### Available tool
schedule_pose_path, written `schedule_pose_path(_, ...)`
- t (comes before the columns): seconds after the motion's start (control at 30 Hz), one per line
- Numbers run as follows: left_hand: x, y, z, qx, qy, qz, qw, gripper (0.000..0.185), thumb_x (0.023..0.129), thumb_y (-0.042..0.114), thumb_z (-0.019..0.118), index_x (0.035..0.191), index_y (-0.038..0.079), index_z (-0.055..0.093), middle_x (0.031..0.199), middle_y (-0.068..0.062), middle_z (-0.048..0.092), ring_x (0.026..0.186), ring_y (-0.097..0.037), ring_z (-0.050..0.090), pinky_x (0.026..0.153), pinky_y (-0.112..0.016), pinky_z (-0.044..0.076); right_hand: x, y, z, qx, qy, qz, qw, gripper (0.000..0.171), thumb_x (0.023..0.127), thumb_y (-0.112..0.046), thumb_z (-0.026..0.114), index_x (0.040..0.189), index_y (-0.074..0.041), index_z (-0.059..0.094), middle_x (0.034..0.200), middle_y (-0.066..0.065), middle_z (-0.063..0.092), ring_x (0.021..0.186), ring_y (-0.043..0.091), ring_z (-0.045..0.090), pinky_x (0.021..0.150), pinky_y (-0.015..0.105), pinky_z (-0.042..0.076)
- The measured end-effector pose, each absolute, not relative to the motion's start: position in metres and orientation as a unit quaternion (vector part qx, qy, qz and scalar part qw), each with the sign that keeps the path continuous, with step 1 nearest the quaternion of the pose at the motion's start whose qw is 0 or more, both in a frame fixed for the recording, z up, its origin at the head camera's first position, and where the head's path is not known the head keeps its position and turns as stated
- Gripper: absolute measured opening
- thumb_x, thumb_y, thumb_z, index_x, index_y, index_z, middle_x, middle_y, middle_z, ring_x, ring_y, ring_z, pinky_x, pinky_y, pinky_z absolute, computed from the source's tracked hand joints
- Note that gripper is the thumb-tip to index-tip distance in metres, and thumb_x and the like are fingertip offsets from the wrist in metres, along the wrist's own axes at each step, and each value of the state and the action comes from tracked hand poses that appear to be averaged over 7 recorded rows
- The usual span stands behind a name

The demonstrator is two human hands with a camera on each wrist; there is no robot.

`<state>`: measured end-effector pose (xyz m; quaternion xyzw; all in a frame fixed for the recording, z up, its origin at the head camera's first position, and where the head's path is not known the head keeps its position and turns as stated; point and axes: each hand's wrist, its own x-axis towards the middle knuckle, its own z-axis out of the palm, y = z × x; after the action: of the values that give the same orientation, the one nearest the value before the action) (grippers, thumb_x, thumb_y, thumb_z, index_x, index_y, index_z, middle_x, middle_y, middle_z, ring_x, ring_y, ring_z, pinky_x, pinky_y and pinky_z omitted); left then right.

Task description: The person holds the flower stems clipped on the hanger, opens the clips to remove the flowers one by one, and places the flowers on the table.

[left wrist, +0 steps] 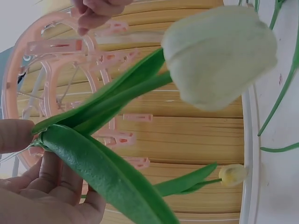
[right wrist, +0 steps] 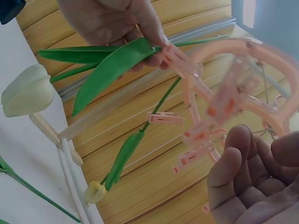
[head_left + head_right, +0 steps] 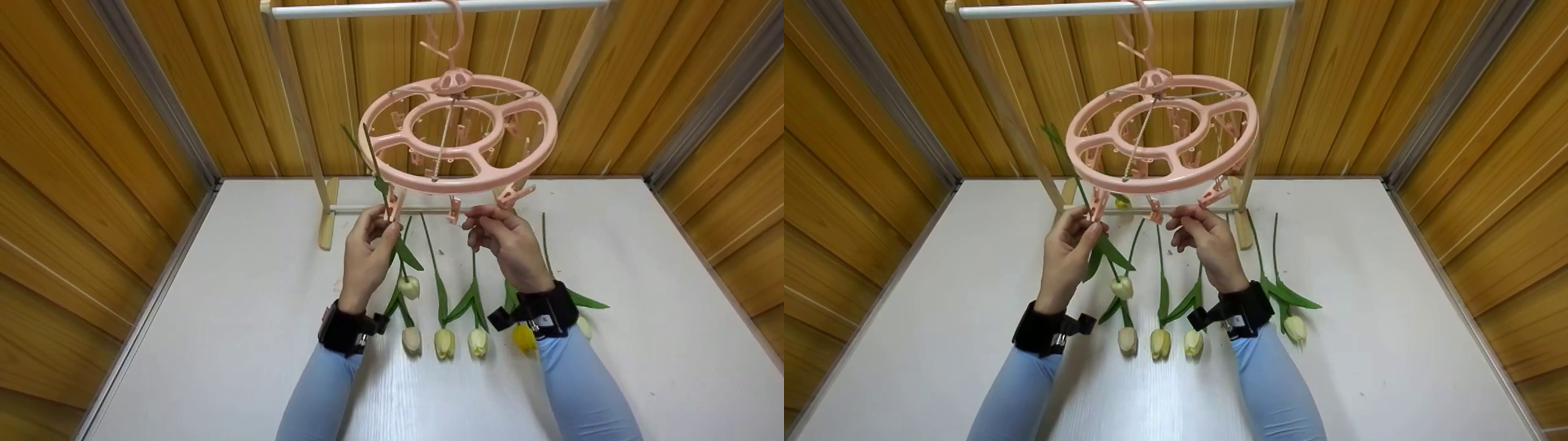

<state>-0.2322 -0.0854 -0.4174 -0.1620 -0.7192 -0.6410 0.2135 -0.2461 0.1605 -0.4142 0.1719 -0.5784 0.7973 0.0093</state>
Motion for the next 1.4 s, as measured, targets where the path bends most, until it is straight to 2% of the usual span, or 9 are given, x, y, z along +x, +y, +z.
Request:
schedule_pose_path(0.2, -0.226, -0.081, -0.419, -0.161, -0.726, -0.634, 0.213, 0.034, 0.101, 0.007, 0.064, 0.132, -0.006, 0.060, 0.102, -0.017, 0.069, 0.097, -0.025, 0.066, 0.084, -0.031, 0.052, -0.245, 0.153, -0.412, 0.234, -0.630, 0.740, -0.003, 0.024, 0.105, -0.006, 0.057, 0.124, 0.007, 0.065, 0.102, 0.009, 0.070, 0.079, 0.018, 0.064, 0.071, 0.028, 0.054)
schedule_pose_path(0.37, -0.224, -0.077, -0.419, -0.177, -0.721, -0.637, 0.208, 0.032, 0.102, 0.006, 0.062, 0.131, -0.006, 0.060, 0.099, -0.017, 0.070, 0.095, -0.027, 0.068, 0.081, -0.028, 0.053, -0.245, 0.146, -0.406, 0.264, -0.652, 0.711, -0.005, 0.023, 0.103, -0.004, 0.059, 0.117, 0.014, 0.062, 0.106, 0.012, 0.071, 0.083, 0.017, 0.068, 0.072, 0.027, 0.055)
schedule_pose_path(0.43, -0.223, -0.076, -0.419, -0.183, -0.722, -0.635, 0.205, 0.031, 0.103, 0.006, 0.061, 0.131, -0.006, 0.060, 0.098, -0.017, 0.070, 0.093, -0.027, 0.068, 0.080, -0.027, 0.052, -0.246, 0.143, -0.403, 0.273, -0.656, 0.704, -0.009, 0.026, 0.104, -0.003, 0.058, 0.121, 0.015, 0.061, 0.110, 0.013, 0.071, 0.084, 0.017, 0.068, 0.072, 0.027, 0.055)
schedule_pose_path(0.63, -0.223, -0.073, -0.422, -0.191, -0.725, -0.631, 0.198, 0.030, 0.103, 0.008, 0.061, 0.131, -0.004, 0.061, 0.097, -0.015, 0.070, 0.091, -0.023, 0.068, 0.078, -0.027, 0.052, -0.254, 0.134, -0.395, 0.276, -0.662, 0.696, -0.007, 0.028, 0.104, -0.002, 0.057, 0.127, 0.013, 0.061, 0.117, 0.010, 0.069, 0.084, 0.017, 0.067, 0.072, 0.026, 0.054)
schedule_pose_path(0.97, -0.224, -0.074, -0.422, -0.195, -0.727, -0.626, 0.202, 0.029, 0.103, 0.006, 0.060, 0.130, -0.004, 0.063, 0.094, -0.015, 0.069, 0.086, -0.019, 0.065, 0.075, -0.025, 0.051, -0.262, 0.118, -0.382, 0.273, -0.677, 0.684, 0.013, 0.035, 0.103, 0.000, 0.057, 0.136, 0.012, 0.059, 0.117, 0.016, 0.070, 0.081, 0.016, 0.069, 0.070, 0.025, 0.055)
schedule_pose_path(1.2, -0.225, -0.076, -0.423, -0.193, -0.737, -0.615, 0.203, 0.030, 0.104, 0.006, 0.060, 0.131, -0.005, 0.063, 0.094, -0.016, 0.070, 0.086, -0.021, 0.066, 0.074, -0.025, 0.050, -0.271, 0.107, -0.378, 0.293, -0.687, 0.665, 0.019, 0.028, 0.104, -0.004, 0.059, 0.128, 0.010, 0.064, 0.110, 0.010, 0.071, 0.077, 0.017, 0.068, 0.066, 0.025, 0.054)
schedule_pose_path(1.4, -0.227, -0.080, -0.422, -0.198, -0.736, -0.617, 0.193, 0.030, 0.104, 0.007, 0.059, 0.132, -0.005, 0.062, 0.095, -0.018, 0.070, 0.087, -0.025, 0.067, 0.076, -0.027, 0.051, -0.276, 0.104, -0.378, 0.322, -0.686, 0.651, 0.042, 0.022, 0.101, 0.001, 0.061, 0.120, 0.011, 0.066, 0.106, 0.012, 0.071, 0.074, 0.017, 0.067, 0.063, 0.025, 0.052)
